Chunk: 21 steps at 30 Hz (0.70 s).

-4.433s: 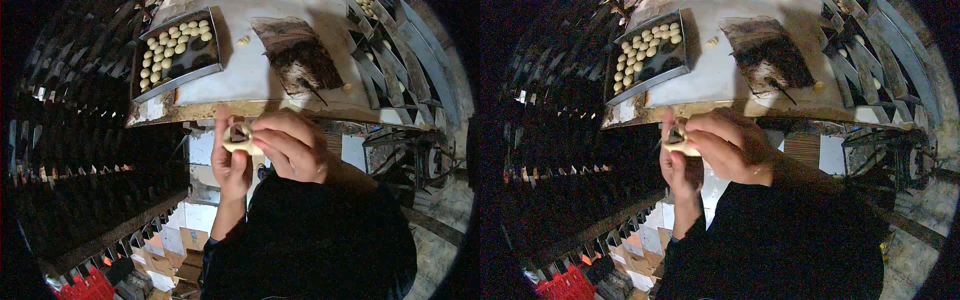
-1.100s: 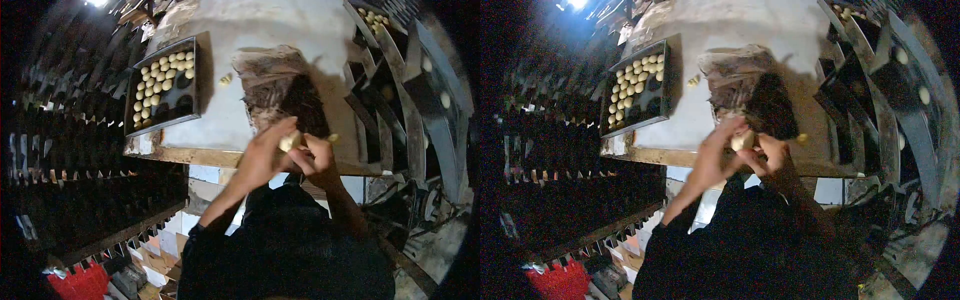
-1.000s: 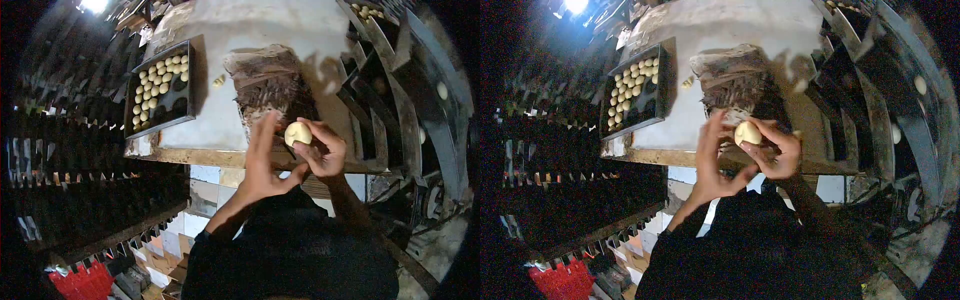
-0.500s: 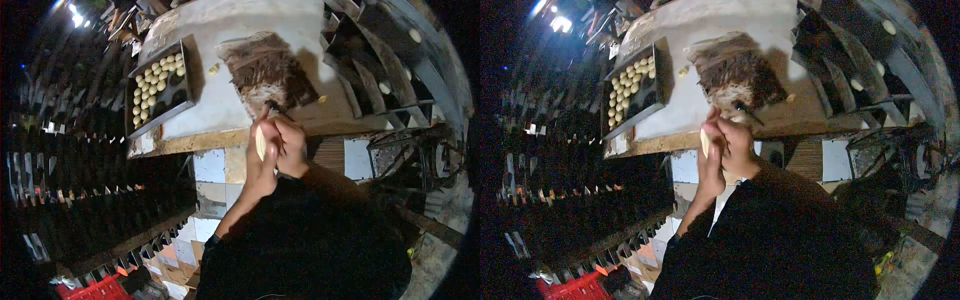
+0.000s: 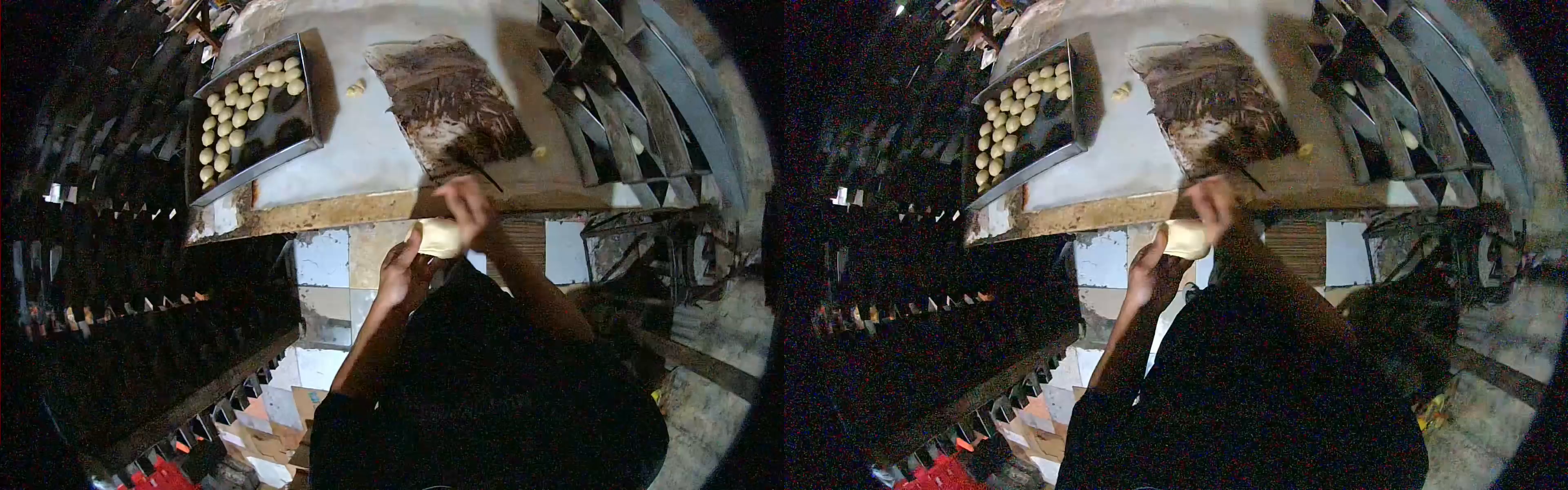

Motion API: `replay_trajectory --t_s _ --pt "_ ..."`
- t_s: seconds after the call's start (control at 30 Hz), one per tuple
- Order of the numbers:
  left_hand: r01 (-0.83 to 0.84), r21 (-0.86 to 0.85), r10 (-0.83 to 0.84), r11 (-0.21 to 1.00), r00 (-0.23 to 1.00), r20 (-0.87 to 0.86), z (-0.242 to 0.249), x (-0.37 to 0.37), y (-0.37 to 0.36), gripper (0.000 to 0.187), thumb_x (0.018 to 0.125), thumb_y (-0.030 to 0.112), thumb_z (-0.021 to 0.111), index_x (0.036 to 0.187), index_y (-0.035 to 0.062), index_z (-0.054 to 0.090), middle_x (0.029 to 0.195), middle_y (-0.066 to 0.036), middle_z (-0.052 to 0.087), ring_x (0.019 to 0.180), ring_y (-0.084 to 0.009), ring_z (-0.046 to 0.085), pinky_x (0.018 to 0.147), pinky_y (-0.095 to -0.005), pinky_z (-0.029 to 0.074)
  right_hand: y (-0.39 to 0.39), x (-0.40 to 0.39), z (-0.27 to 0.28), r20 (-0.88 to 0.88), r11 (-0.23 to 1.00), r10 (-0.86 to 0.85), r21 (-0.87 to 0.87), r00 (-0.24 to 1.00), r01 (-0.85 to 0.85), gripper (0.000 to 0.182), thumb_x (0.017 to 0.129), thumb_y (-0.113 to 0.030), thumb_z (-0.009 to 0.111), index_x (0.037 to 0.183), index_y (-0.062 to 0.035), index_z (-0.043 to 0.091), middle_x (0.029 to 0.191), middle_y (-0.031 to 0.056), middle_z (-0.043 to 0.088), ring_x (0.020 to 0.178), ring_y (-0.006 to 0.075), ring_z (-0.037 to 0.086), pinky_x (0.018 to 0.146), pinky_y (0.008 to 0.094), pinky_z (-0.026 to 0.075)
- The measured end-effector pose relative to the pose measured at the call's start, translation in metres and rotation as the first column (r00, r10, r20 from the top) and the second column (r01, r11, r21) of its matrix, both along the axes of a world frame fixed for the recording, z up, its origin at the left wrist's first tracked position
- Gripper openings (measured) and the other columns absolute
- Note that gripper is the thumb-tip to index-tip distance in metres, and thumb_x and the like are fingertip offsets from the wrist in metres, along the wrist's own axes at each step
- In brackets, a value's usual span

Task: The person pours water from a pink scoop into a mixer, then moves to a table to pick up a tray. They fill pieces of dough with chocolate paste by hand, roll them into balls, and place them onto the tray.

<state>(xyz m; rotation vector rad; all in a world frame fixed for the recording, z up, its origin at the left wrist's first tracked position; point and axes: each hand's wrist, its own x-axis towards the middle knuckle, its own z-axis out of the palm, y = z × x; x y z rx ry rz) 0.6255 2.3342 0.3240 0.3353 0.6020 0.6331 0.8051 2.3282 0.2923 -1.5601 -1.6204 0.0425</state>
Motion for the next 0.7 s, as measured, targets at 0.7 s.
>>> replay_trajectory --t_s 0.7 --pt "-0.313 0.331 0.411 0.890 0.866 -0.286 0.033 0.072 0.131 0.060 0.090 0.032 0.057 0.140 0.0036 0.037 0.133 -0.019 0.047 0.122 -0.0254 0.046 0.106 -0.0397 0.034 0.192 0.158 -0.034 0.369 0.764 0.280 -0.644 0.886 0.026 0.049 0.082 -0.011 0.056 0.129 -0.0014 0.048 0.116 0.0167 0.056 0.094 0.0354 0.061 0.079 0.0383 0.052"
